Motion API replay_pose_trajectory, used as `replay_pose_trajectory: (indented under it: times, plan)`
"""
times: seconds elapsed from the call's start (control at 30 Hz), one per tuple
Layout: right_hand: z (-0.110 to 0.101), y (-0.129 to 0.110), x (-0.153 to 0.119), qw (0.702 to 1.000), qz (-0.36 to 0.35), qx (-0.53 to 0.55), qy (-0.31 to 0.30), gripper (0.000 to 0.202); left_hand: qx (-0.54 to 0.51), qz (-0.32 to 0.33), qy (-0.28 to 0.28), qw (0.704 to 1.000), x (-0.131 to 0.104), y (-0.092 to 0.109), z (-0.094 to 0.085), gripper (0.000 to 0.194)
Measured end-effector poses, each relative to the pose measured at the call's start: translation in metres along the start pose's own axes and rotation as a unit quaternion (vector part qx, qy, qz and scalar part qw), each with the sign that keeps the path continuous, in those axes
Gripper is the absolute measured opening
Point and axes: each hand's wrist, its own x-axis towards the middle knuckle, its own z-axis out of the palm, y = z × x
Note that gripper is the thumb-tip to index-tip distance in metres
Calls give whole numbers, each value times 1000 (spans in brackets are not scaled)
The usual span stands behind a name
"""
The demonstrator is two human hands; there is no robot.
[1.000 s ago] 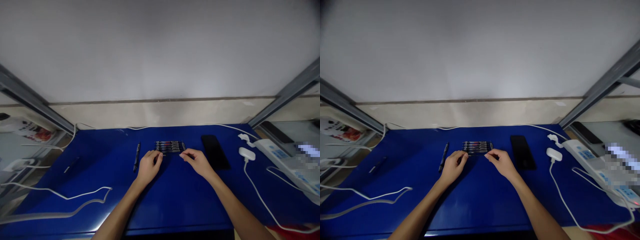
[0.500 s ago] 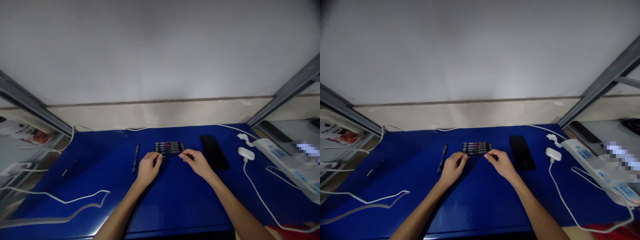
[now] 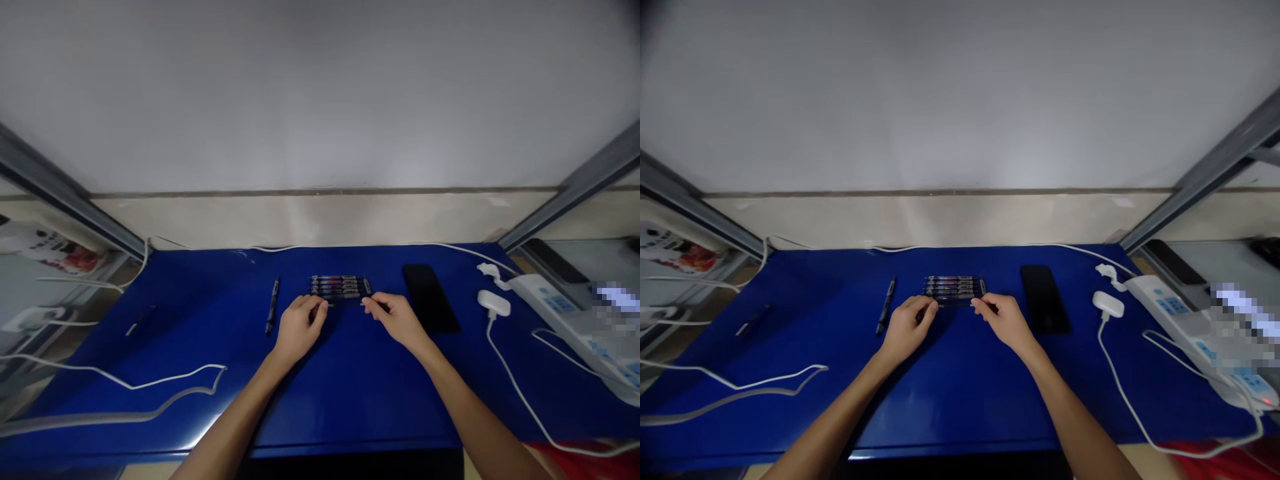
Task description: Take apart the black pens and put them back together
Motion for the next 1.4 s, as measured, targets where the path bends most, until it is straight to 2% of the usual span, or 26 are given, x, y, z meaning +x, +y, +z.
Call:
replay_pose_trajectory:
  times: [0.2,0.3,0.43,0.67,0.83,0.97,1.17,1.27,1.4]
  plan:
    - [2,0,1,999,-30,19,4,18,11,-3,1,1000,0,1,-1,27]
    - [2,2,1,1000,-23,9,7,22,17,1,4,1000,0,2,-2,28]
    - [1,3,0,999,-22,-27,0,41,10,-2,5,1000,1,2,-2,31]
    - [4,5,2,999,-46,25,14,19,12,5,8,1000,1,2,-2,31]
    - [3,5,1,999,-49,19,7,19,13,1,11,1000,2,0,-2,29]
    - [3,3,0,999,-43,17,-7,27,16,3,10,1000,2,-1,-2,29]
    - [3,5,2,998,-62,11,8,16,14,0,5,1000,2,-1,-2,29]
    - [2,5,2,998,-54,7,8,19,13,3,7,1000,2,-1,-2,30]
    - [2,1,-1,999,-41,-12,3,35,17,1,6,1000,2,-1,-2,31]
